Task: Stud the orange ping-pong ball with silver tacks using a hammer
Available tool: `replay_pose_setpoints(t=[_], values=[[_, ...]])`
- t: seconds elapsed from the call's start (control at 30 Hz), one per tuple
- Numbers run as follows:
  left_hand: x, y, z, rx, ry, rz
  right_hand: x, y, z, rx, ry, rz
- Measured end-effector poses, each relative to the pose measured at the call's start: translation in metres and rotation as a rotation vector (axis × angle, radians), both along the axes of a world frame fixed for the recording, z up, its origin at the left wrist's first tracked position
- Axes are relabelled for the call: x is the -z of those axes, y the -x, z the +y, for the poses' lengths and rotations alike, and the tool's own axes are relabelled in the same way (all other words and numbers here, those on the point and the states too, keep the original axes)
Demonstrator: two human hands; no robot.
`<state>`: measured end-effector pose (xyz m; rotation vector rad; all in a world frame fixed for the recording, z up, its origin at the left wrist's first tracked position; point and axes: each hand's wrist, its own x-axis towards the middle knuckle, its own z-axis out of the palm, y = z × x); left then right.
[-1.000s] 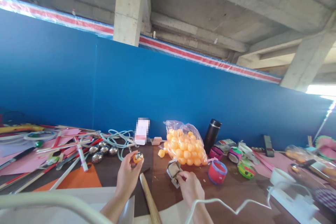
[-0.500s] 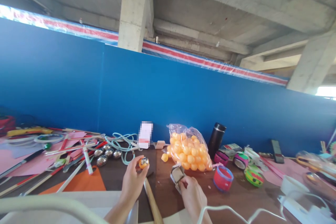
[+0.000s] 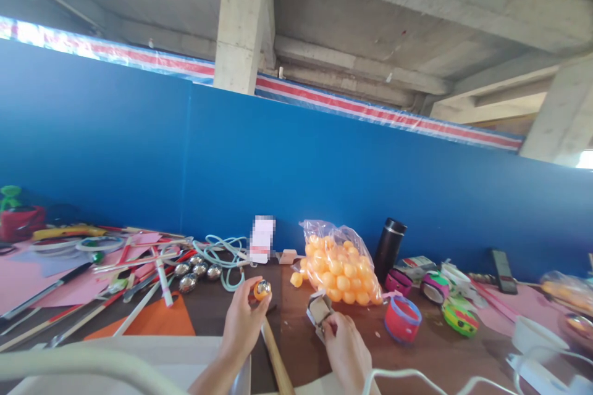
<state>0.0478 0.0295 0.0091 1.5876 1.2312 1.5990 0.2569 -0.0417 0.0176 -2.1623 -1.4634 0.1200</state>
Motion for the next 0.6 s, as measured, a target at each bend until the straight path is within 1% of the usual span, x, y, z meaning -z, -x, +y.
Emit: replay_pose_setpoints(t=[0.23, 0.47, 0.6], values=[[0.0006, -0.0007, 0.0, 0.006, -0.003, -0.001, -0.0025, -0.0007, -0.0008, -0.025, 0.015, 0.052], [-0.0004, -0.0012, -0.0012, 0.009, -0.01, -0.011, 0.0012, -0.0016, -0.0003, -0.02, 0.011, 0.023], [-0.0008, -0.0013, -0.0019, 0.004, -0.011, -0.012, -0.0005, -0.002, -0.0014, -0.022, 0.02, 0.012]])
